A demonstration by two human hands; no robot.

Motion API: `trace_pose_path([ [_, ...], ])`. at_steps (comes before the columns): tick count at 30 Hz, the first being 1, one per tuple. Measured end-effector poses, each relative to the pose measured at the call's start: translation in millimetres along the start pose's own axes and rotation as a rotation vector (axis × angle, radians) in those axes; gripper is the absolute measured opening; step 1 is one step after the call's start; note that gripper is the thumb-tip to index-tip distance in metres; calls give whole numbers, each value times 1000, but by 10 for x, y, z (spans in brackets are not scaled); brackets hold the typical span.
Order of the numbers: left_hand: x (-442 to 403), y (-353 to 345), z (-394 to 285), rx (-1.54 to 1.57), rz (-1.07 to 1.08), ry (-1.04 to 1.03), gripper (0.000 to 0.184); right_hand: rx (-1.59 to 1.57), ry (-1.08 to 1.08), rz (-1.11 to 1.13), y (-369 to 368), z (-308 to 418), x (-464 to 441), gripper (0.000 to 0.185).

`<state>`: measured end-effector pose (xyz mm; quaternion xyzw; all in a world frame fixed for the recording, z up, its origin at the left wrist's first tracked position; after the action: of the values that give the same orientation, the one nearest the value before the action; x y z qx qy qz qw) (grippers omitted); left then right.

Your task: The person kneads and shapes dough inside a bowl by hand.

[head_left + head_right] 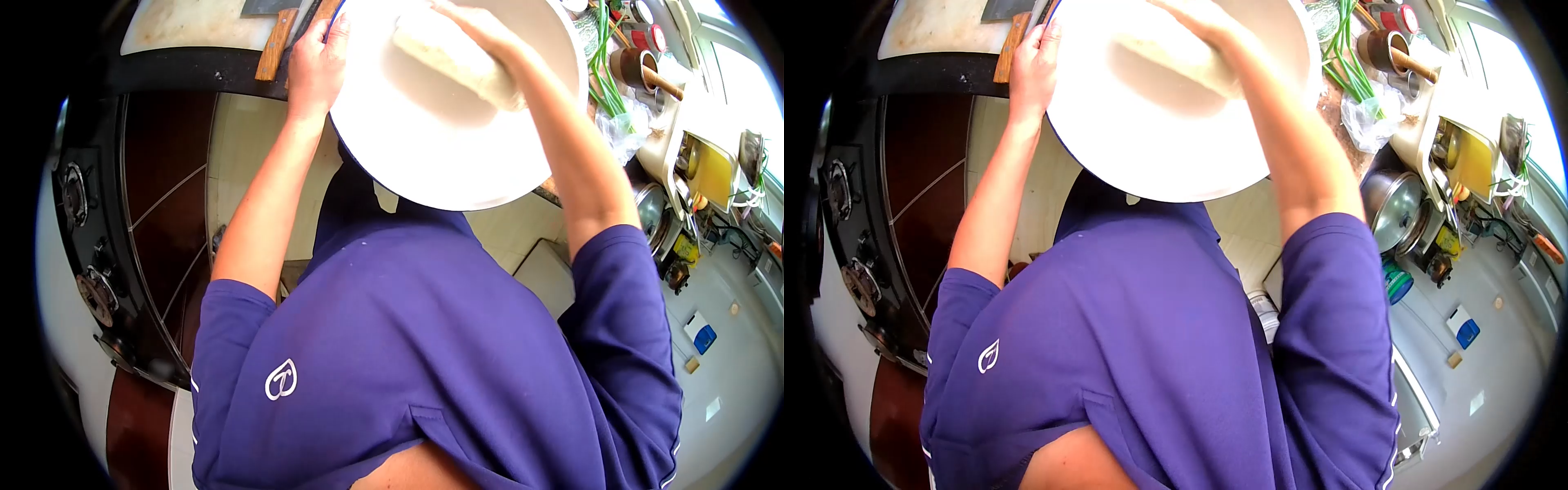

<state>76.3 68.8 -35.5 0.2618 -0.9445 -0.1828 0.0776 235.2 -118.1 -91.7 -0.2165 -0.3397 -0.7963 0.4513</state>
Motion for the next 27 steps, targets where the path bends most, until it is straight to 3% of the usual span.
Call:
trace_pose_path([
  [2,-6,3,70,-19,12,6,45,360,159,-16,289,238,39,83],
  [3,-46,13,151,-28,30,4,45,325,3,-29,323,348,274,81],
  [5,14,-34,92,35,46,16,46,678,94,-70,357,386,428,78],
  [6,31,6,-8,21,-26,-46,47,834,245,-242,361,556,627,71],
  [8,22,0,65,-11,11,-15,49,851,467,-466,406,397,846,45],
  [9,22,9,72,-17,15,-15,50,1129,312,-290,87,340,903,42],
  [10,17,7,67,-21,21,-17,50,1178,211,-135,-171,276,1143,43],
  [11,9,-9,62,-22,27,-20,50,1219,112,23,-429,202,1412,44],
  [12,2,-23,66,-3,32,-20,50,1040,86,142,-611,82,1580,51],
  [15,-17,-34,127,47,50,-22,48,1292,164,-51,-677,-785,1638,65],
  [18,-10,-58,149,104,67,-32,46,1083,-94,148,-856,-840,1686,76],
  [20,9,-44,48,146,30,-47,45,817,-202,578,-1318,-591,1811,77],
  [22,-29,-56,148,116,46,-21,46,530,-114,537,-1574,-81,1841,73],
  [27,1,-41,83,100,54,-33,47,451,63,602,-1531,-75,1843,67],
])
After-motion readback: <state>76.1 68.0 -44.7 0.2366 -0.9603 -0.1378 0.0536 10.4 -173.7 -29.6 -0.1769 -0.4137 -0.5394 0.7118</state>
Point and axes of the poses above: each hand's wrist, its own x-axis away from the middle knuckle, its own y-axis out of the back of the hand, z = x × y, the point moved 10 cm from there along -x, towards the middle knuckle, and after that the axes turned 3 degrees about z, right-handed, at the moved point
